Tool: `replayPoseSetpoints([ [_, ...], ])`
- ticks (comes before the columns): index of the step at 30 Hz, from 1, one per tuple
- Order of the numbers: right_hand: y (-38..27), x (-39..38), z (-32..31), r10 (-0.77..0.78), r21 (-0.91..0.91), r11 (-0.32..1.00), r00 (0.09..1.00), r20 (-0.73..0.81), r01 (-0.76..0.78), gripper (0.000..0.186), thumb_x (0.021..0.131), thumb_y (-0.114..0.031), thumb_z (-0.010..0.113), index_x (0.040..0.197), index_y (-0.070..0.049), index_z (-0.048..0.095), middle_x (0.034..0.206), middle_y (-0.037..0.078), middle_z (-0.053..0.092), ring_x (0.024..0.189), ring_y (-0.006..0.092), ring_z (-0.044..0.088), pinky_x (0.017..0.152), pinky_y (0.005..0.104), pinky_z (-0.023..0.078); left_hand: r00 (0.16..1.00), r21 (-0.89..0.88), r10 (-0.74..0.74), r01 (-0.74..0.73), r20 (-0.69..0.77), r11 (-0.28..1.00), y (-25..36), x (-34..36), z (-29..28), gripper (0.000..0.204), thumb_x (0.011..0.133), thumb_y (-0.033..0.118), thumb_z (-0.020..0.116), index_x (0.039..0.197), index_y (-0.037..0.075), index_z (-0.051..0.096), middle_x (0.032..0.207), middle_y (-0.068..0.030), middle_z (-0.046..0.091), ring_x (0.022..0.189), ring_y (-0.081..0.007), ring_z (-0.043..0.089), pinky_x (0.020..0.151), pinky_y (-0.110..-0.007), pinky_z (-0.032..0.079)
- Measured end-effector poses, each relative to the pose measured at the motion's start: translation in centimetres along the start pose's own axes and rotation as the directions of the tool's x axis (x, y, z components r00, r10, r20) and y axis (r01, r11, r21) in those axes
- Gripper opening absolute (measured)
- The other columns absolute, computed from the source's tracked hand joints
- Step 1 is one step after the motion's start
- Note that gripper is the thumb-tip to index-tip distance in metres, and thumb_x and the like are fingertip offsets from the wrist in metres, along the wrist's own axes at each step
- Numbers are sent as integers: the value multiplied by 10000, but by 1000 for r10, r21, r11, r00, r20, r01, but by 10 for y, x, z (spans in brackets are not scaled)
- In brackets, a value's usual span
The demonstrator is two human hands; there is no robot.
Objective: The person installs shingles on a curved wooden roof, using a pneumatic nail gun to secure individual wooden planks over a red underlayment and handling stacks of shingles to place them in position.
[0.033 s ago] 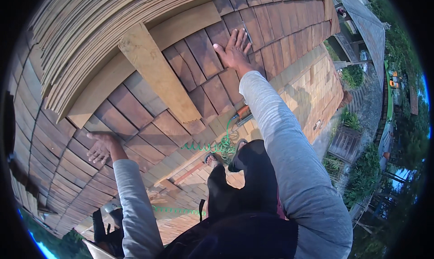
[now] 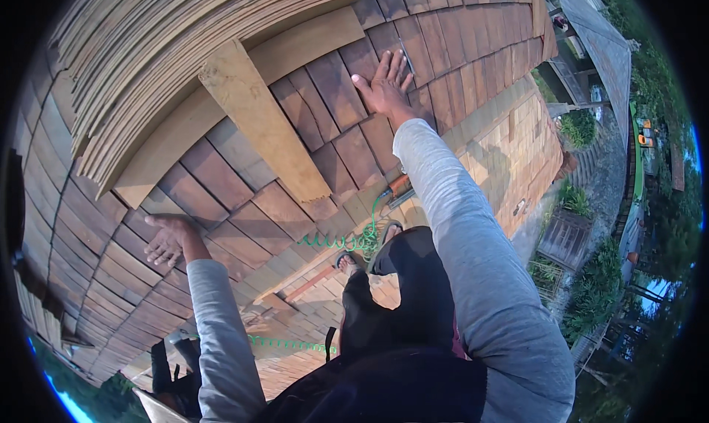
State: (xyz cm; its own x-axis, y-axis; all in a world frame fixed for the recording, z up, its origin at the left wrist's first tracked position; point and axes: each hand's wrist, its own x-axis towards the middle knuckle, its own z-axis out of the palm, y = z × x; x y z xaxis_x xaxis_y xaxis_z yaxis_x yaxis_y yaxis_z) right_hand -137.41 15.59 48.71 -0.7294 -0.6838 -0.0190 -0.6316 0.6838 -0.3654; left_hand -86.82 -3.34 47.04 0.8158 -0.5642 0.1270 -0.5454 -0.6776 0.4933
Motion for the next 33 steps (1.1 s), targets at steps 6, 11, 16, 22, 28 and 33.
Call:
replayPoseSetpoints([
  [6,-14,2,-12,64,-12,998,985,159,-63,1138,935,-715,465,1591,15,-111,1649,272,-202,1535,413,-198,1184,660,-63,999,102,-33,33,3,994,10,6,-7,1008,969,759,272,1602,-11,119,1682,-241,70,1563,-402,31,1219,-598,72],
  [11,-7,0,-30,118,-73,992,968,221,-104,1137,933,-703,482,1590,19,-102,1652,260,-204,1540,428,-160,1195,665,-10,993,-70,-115,116,11,991,6,3,-10,993,949,788,296,1599,42,209,1674,-212,152,1565,-351,86,1238,-551,92],
  [16,0,22,-66,56,-33,998,958,281,-49,1063,920,-503,670,1606,10,39,1671,273,62,1552,392,143,1197,508,292,798,-34,-602,601,-32,798,37,29,8,857,993,692,347,1613,122,194,1616,-245,274,1530,-385,213,1234,-532,178],
  [22,-133,82,-217,-78,501,858,993,-94,115,588,943,-204,685,1446,-1,458,1144,183,713,1030,320,695,941,416,527,652,43,-721,748,-234,662,25,60,32,991,907,829,349,1574,96,333,1643,-204,253,1523,-377,232,1224,-556,213],
  [28,-363,220,-319,-590,256,696,737,-329,671,583,932,-281,721,1399,-1,515,1226,186,678,1171,338,640,1009,426,491,653,110,-728,756,-212,646,44,46,31,993,905,835,343,1576,104,329,1646,-185,258,1523,-370,234,1220,-559,221],
  [33,-515,323,-320,-790,87,560,562,-245,824,716,947,-502,663,1410,16,493,1373,223,577,1292,388,551,1074,465,452,669,162,-703,742,-242,650,47,44,33,994,903,840,338,1578,110,325,1648,-169,263,1524,-364,235,1217,-562,228],
])
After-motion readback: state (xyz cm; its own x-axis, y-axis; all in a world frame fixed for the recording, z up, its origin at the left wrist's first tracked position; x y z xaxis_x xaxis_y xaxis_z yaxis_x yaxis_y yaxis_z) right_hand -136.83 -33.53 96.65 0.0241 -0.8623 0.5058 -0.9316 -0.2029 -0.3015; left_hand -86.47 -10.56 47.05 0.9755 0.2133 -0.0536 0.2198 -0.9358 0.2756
